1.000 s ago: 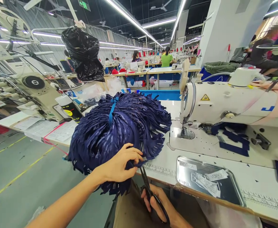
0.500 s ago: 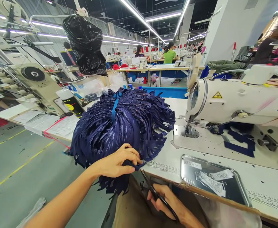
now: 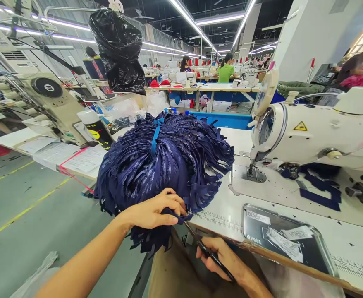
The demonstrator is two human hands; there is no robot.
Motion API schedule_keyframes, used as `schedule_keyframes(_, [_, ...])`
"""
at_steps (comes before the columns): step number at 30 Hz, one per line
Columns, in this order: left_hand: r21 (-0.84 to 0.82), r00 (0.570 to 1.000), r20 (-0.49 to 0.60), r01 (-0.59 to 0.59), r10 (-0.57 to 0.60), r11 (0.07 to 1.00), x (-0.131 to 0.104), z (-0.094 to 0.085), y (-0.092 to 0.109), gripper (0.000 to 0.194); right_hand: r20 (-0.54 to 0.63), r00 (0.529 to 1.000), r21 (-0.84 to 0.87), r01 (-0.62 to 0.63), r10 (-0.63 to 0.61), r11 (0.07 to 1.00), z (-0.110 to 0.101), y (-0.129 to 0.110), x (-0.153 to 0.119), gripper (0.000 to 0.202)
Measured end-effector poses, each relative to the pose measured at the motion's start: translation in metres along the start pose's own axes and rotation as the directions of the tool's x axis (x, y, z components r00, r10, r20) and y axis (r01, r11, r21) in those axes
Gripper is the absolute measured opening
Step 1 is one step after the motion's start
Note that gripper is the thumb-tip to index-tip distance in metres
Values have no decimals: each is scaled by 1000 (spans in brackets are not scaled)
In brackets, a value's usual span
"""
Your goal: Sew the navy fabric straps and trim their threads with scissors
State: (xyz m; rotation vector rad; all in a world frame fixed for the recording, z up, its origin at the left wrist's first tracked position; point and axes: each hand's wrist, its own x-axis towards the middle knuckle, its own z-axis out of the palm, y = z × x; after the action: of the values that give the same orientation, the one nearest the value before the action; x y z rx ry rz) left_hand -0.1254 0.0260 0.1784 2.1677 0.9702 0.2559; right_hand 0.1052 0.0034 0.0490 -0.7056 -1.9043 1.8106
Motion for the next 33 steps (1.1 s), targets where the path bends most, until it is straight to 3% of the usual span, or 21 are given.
schedule_keyframes(7, [122,999,-20,49,-46,991,-17,6,0,3,3,999,30,-36,36,999,13,5,4,38])
schedule_keyframes(11, [174,994,-23,105,-103,979,-33,8,-5,5,78,985,150,-162,151,975,34,14,13,45])
schedule_keyframes(14, [174,989,-5,147,-148,974,-50,-1,-16,3,104,976,174,-209,193,962,53,21,19,47])
schedule_keyframes(17, [176,968,-5,247,-250,953,-72,-18,-33,5,104,982,98,-166,155,981,66,22,20,38])
schedule_keyframes(21, [149,897,-91,441,-432,885,-102,-32,-43,9,93,975,-106,-190,200,976,74,21,14,19])
schedule_keyframes(24, [139,896,-139,439,-421,888,-111,-23,-27,2,99,988,-132,-106,119,986,79,24,15,22])
schedule_keyframes(28, [142,911,-228,380,-343,914,-106,2,9,16,131,987,-62,105,-96,992,83,16,22,52])
schedule_keyframes(31, [136,928,-219,335,-302,932,-98,11,28,27,141,978,-22,158,-154,987,79,0,26,62])
schedule_keyframes(33, [138,930,-206,336,-305,932,-92,15,33,44,123,975,-4,189,-187,982,75,-10,26,63])
